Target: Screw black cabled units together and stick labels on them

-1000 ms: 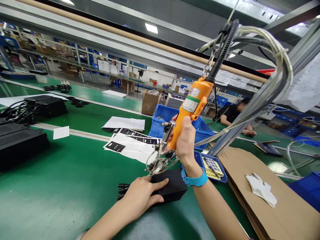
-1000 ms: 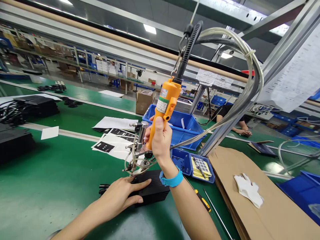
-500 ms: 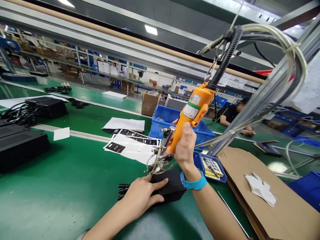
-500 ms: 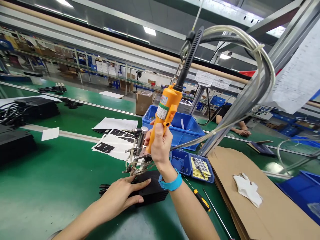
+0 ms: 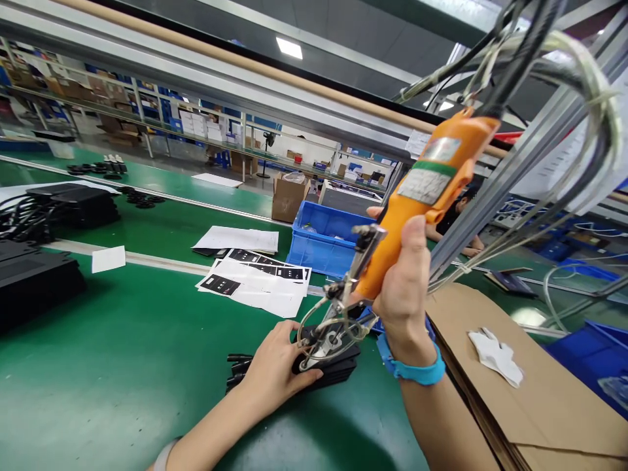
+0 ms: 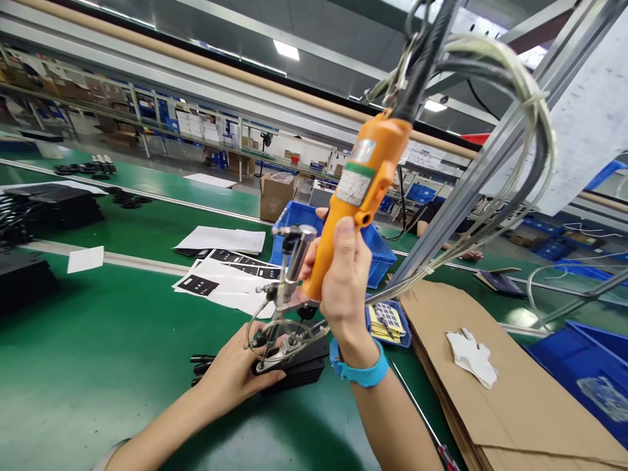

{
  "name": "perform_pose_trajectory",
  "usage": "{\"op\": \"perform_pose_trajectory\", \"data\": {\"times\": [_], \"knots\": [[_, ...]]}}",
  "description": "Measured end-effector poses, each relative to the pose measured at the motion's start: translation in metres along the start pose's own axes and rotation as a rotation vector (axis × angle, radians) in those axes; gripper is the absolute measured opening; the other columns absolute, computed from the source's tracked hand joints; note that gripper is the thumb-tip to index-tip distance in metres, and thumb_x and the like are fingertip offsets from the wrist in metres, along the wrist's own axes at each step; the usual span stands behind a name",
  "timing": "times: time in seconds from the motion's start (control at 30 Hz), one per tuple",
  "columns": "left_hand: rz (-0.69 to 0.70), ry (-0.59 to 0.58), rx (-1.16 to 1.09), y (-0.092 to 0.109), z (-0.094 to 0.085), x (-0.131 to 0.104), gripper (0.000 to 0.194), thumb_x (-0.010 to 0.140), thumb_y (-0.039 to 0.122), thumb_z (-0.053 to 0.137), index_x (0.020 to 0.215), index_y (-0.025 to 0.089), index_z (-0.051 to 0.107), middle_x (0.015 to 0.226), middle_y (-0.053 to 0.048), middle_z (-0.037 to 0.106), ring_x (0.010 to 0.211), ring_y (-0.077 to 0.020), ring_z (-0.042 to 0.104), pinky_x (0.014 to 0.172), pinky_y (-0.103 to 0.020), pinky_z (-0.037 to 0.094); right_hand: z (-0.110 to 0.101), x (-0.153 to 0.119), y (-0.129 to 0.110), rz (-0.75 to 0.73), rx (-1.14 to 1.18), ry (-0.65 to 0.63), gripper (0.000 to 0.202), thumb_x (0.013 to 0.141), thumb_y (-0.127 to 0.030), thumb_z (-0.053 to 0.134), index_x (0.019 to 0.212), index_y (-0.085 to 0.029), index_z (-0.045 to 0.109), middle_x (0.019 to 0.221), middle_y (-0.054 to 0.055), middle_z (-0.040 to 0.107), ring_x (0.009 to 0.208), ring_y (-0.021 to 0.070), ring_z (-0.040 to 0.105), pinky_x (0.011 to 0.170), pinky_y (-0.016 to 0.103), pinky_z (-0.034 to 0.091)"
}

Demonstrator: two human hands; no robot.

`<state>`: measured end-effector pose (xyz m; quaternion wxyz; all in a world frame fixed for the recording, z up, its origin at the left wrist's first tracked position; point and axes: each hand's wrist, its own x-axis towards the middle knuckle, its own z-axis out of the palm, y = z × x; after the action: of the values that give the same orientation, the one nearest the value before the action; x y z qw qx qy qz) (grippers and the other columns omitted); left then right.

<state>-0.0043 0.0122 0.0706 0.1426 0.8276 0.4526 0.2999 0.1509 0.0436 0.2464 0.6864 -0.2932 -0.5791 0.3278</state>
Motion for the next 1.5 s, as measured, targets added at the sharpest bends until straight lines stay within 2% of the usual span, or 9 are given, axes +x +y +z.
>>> {"op": "perform_pose_trajectory", "data": {"times": [0.23, 0.4, 0.53, 0.83, 1.0, 1.17, 1.33, 1.4, 1.5], "knots": [[-0.001, 0.045, -0.033, 0.002, 0.000, -0.001, 0.035, 0.080, 0.029, 0.075, 0.113, 0.021, 0.064, 0.111, -0.011, 0.053, 0.102, -0.0312, 0.053, 0.086, -0.046, 0.051, 0.004, -0.017, 0.022, 0.041, 0.030, -0.009, 0.046, 0.093, -0.063, 0.045, 0.110, -0.024, 0.061, 0.058, -0.002, 0.051, 0.048, 0.0138, 0.054, 0.041, 0.026, 0.046], [-0.008, 0.059, -0.058, -0.002, 0.005, -0.001, 0.032, 0.078, 0.029, 0.075, 0.109, 0.025, 0.067, 0.117, -0.010, 0.054, 0.108, -0.0324, 0.053, 0.091, -0.048, 0.050, 0.005, -0.025, 0.024, -0.015, -0.067, 0.050, 0.023, 0.085, -0.038, 0.068, 0.101, -0.024, 0.059, 0.062, -0.005, 0.053, 0.045, 0.0108, 0.050, 0.041, 0.024, 0.046], [-0.007, 0.081, -0.101, -0.002, 0.008, -0.001, 0.039, 0.077, 0.026, 0.074, 0.114, 0.029, 0.066, 0.120, -0.008, 0.056, 0.112, -0.0316, 0.054, 0.098, -0.049, 0.048, 0.007, -0.034, 0.024, -0.031, -0.096, 0.050, 0.022, 0.081, -0.025, 0.068, 0.100, -0.024, 0.058, 0.064, -0.006, 0.055, 0.046, 0.0103, 0.050, 0.045, 0.025, 0.048], [-0.065, 0.077, -0.151, -0.005, 0.015, -0.002, 0.048, 0.072, 0.025, 0.078, 0.119, 0.031, 0.066, 0.121, -0.007, 0.058, 0.111, -0.0301, 0.057, 0.097, -0.046, 0.049, 0.007, -0.043, 0.027, -0.029, -0.068, 0.055, 0.020, 0.082, -0.025, 0.067, 0.100, -0.023, 0.057, 0.062, -0.006, 0.055, 0.045, 0.0102, 0.051, 0.043, 0.023, 0.048], [-0.044, 0.042, -0.117, -0.007, 0.005, 0.002, 0.057, 0.073, 0.025, 0.076, 0.127, 0.031, 0.060, 0.123, -0.006, 0.060, 0.111, -0.0287, 0.058, 0.093, -0.041, 0.050, -0.009, -0.035, 0.025, -0.032, 0.038, 0.051, 0.024, 0.082, -0.026, 0.069, 0.104, -0.023, 0.059, 0.066, -0.005, 0.055, 0.045, 0.0094, 0.051, 0.042, 0.022, 0.047], [-0.224, 0.144, -0.061, -0.043, -0.021, 0.018, 0.069, 0.077, 0.040, 0.073, 0.137, 0.024, 0.043, 0.124, -0.011, 0.064, 0.108, -0.0289, 0.063, 0.093, -0.042, 0.049, -0.041, 0.004, -0.003, -0.100, 0.077, 0.165, 0.026, 0.080, -0.026, 0.069, 0.106, -0.024, 0.066, 0.070, -0.003, 0.054, 0.049, 0.0096, 0.048, 0.042, 0.024, 0.045], [-0.312, 0.099, 0.054, -0.098, -0.023, 0.030, 0.071, 0.076, 0.045, 0.073, 0.134, 0.019, 0.042, 0.119, -0.014, 0.066, 0.107, -0.0320, 0.065, 0.089, -0.042, 0.052, -0.061, 0.029, -0.015, -0.128, 0.081, 0.143, 0.024, 0.076, -0.026, 0.073, 0.100, -0.022, 0.069, 0.065, -0.004, 0.052, 0.045, 0.0091, 0.046, 0.043, 0.026, 0.048], [-0.261, 0.088, 0.077, -0.106, -0.022, 0.031, 0.060, 0.077, 0.044, 0.071, 0.127, 0.018, 0.052, 0.124, -0.015, 0.064, 0.120, -0.0342, 0.057, 0.099, -0.045, 0.048, -0.065, 0.028, -0.010, -0.112, 0.027, 0.138, 0.027, 0.075, -0.026, 0.072, 0.102, -0.021, 0.068, 0.063, -0.005, 0.052, 0.041, 0.0078, 0.044, 0.042, 0.025, 0.047], [-0.197, 0.137, 0.118, -0.092, -0.025, 0.028, 0.043, 0.090, 0.046, 0.055, 0.121, 0.017, 0.059, 0.133, -0.016, 0.057, 0.132, -0.0363, 0.044, 0.111, -0.054, 0.034, -0.068, 0.022, 0.002, -0.073, -0.034, 0.129, 0.031, 0.075, -0.027, 0.071, 0.105, -0.020, 0.067, 0.060, -0.006, 0.052, 0.040, 0.0081, 0.045, 0.038, 0.022, 0.043]]}}
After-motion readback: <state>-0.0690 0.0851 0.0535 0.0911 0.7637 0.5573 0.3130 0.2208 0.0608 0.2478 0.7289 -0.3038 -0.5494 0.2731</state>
